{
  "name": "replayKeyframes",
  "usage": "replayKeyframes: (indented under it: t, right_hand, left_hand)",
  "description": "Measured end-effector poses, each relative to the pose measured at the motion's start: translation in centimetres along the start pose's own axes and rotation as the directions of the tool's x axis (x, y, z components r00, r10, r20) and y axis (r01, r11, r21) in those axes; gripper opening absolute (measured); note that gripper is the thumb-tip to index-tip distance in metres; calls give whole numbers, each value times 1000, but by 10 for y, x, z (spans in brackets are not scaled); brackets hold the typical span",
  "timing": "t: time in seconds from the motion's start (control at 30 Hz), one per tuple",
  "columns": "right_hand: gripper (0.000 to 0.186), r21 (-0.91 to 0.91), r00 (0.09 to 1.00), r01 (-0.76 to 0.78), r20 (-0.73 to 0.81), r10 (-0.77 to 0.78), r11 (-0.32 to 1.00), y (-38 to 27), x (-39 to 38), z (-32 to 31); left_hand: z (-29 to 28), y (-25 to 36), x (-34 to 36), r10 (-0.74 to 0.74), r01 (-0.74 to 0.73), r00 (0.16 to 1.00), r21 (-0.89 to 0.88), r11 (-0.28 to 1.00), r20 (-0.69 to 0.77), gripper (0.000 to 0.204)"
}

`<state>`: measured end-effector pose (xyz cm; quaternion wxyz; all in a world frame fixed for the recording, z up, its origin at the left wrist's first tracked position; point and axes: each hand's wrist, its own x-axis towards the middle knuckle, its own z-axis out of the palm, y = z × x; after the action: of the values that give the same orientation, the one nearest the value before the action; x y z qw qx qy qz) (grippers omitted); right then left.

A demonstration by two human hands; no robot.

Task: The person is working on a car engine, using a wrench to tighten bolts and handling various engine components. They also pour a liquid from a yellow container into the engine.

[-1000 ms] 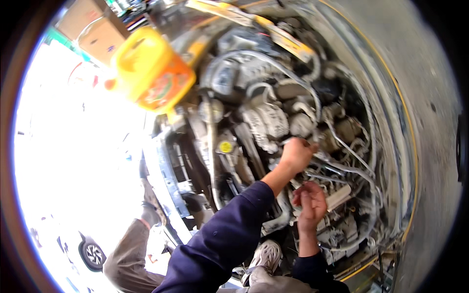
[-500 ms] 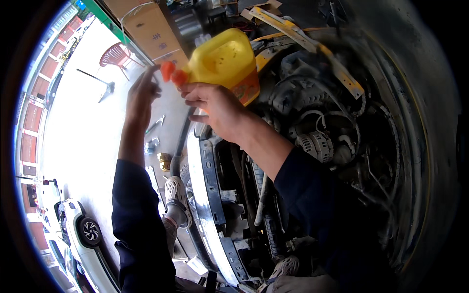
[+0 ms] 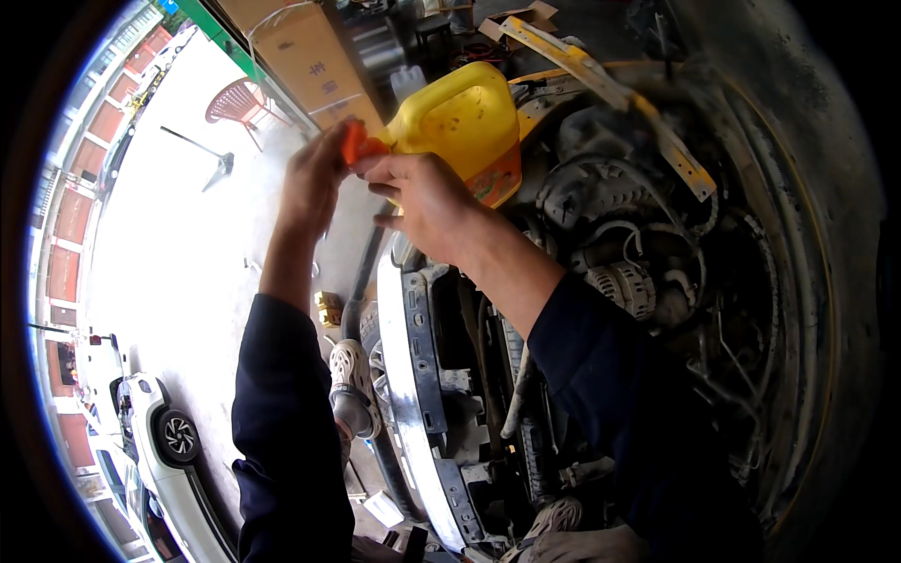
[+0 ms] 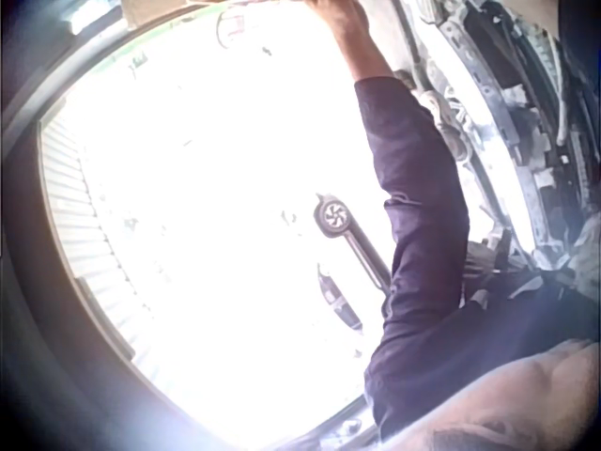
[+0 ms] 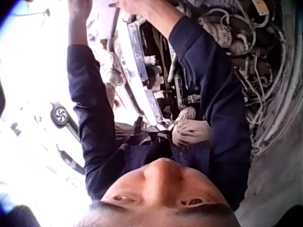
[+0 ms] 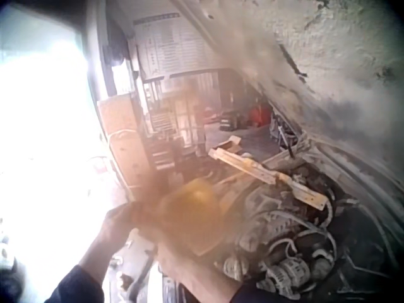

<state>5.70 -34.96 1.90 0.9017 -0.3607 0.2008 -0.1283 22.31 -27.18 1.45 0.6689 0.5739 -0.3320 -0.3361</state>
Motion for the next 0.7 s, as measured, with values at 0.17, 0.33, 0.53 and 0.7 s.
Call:
replayKeyframes:
  t: [0.17, 0.33, 0.53, 0.7]
  right_hand:
    - [34, 21, 1000, -11, 23, 10, 1000, -4, -4, -4]
    - [40, 43, 995, -7, 98, 2, 999, -7, -17, -7]
    - [49, 15, 965, 73, 251, -75, 997, -12, -71, -30]
    - [48, -332, 988, 143, 100, -117, 932, 32, -234, -120]
  left_hand:
    - [-2, 2, -2, 10, -12, 999, 30, 999, 48, 50]
    - [-10, 0, -2, 54, -71, 993, 168, 983, 103, 51]
    - [-17, 2, 0, 35, -41, 999, 258, 965, 28, 62]
    - [-38, -22, -3, 117, -112, 992, 89, 990, -47, 53]
